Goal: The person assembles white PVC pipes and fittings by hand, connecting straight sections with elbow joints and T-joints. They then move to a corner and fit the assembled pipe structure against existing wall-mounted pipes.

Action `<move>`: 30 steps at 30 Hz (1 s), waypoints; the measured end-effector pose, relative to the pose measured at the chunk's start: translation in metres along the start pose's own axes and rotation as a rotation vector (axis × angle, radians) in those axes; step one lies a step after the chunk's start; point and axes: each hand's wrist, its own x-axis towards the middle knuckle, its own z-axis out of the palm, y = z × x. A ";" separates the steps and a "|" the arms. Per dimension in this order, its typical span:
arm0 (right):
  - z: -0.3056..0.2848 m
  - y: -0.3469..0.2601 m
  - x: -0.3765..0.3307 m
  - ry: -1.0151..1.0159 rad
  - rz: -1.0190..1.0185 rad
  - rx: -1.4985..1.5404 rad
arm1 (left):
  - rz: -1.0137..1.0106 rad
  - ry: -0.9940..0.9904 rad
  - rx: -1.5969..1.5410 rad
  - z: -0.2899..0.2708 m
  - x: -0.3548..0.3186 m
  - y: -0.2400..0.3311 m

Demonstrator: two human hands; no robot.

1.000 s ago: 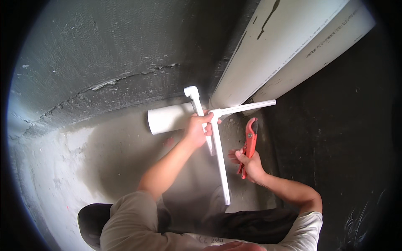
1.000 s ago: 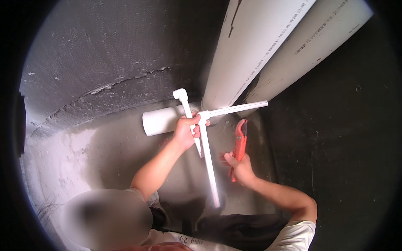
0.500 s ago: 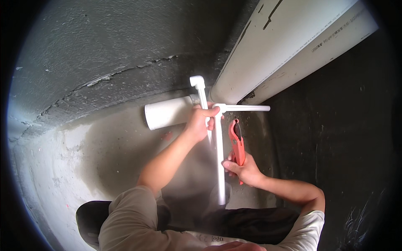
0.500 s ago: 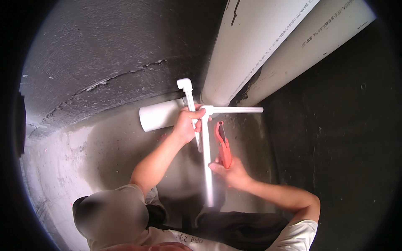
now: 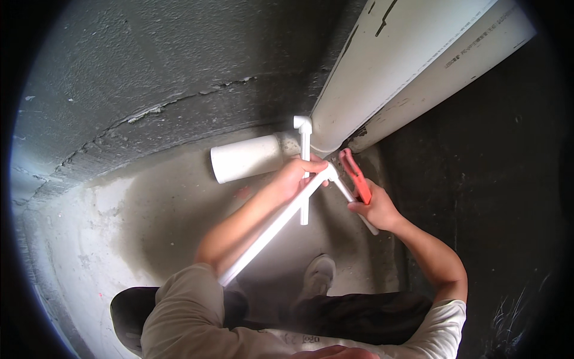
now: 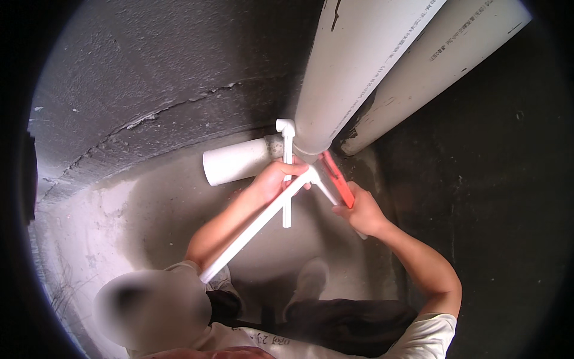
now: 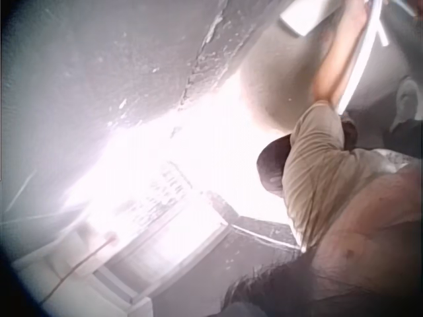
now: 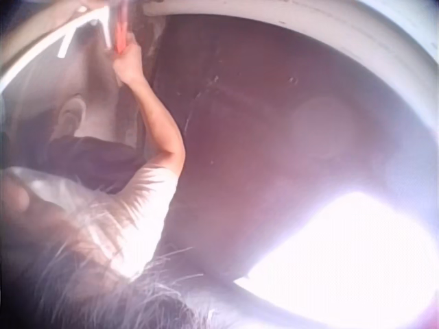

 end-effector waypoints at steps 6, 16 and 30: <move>-0.005 0.028 -0.008 0.125 0.082 0.416 | 0.069 0.053 -0.224 -0.038 0.013 0.018; -0.036 0.043 -0.030 0.332 0.252 0.633 | 0.316 -0.201 -0.462 -0.058 0.028 0.031; -0.059 0.078 -0.029 0.444 0.293 0.556 | 0.385 -0.086 -0.475 -0.053 0.052 0.003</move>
